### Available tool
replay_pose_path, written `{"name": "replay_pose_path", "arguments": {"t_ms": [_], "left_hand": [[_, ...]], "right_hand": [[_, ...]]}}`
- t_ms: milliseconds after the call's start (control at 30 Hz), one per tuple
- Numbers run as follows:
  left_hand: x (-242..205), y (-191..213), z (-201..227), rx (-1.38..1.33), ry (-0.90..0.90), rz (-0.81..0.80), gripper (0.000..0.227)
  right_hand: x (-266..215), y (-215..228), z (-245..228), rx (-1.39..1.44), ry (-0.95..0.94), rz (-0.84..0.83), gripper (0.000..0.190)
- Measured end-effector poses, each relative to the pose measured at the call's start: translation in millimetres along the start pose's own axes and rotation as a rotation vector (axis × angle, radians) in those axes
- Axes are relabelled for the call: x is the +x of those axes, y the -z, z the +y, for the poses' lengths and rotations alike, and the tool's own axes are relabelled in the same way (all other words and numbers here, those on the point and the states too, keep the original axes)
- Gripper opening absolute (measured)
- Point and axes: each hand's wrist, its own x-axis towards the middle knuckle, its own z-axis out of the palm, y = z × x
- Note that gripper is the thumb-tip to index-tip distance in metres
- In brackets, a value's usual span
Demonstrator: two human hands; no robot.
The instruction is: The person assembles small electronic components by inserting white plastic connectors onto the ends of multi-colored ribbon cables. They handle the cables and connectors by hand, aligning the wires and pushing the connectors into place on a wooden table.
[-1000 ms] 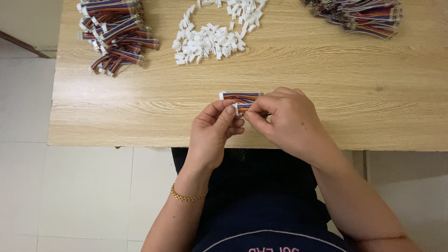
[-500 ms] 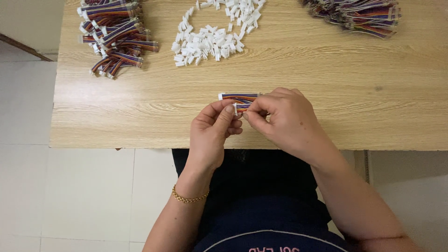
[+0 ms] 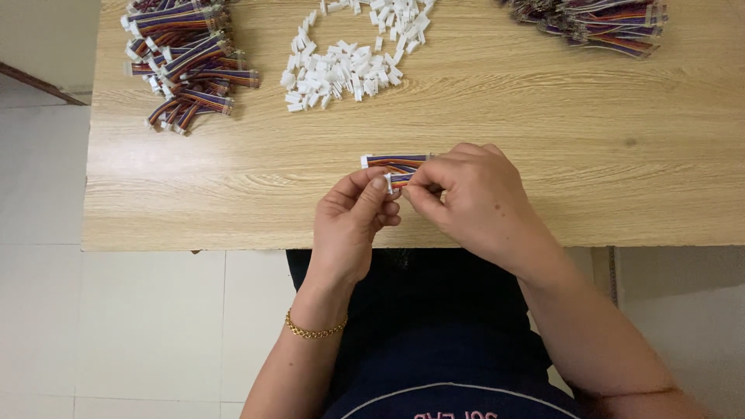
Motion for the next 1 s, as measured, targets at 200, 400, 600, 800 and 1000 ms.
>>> {"name": "replay_pose_path", "arguments": {"t_ms": [200, 400, 600, 800, 1000], "left_hand": [[1, 2, -1, -0.017, 0.006, -0.036, 0.024], [0, 6, 2, -0.037, 0.031, -0.083, 0.024], [-3, 9, 6, -0.068, 0.050, -0.090, 0.025], [-3, 19, -1, -0.093, 0.015, -0.081, 0.024], [-2, 16, 1, 0.053, -0.127, -0.052, 0.022]], "right_hand": [[-1, -4, 2, 0.005, 0.004, 0.002, 0.015], [-3, 1, -5, -0.039, 0.061, 0.029, 0.017], [0, -1, -7, 0.008, 0.078, 0.021, 0.016], [0, -6, -8, -0.078, 0.065, 0.034, 0.022], [0, -7, -9, -0.053, 0.035, 0.064, 0.024]]}}
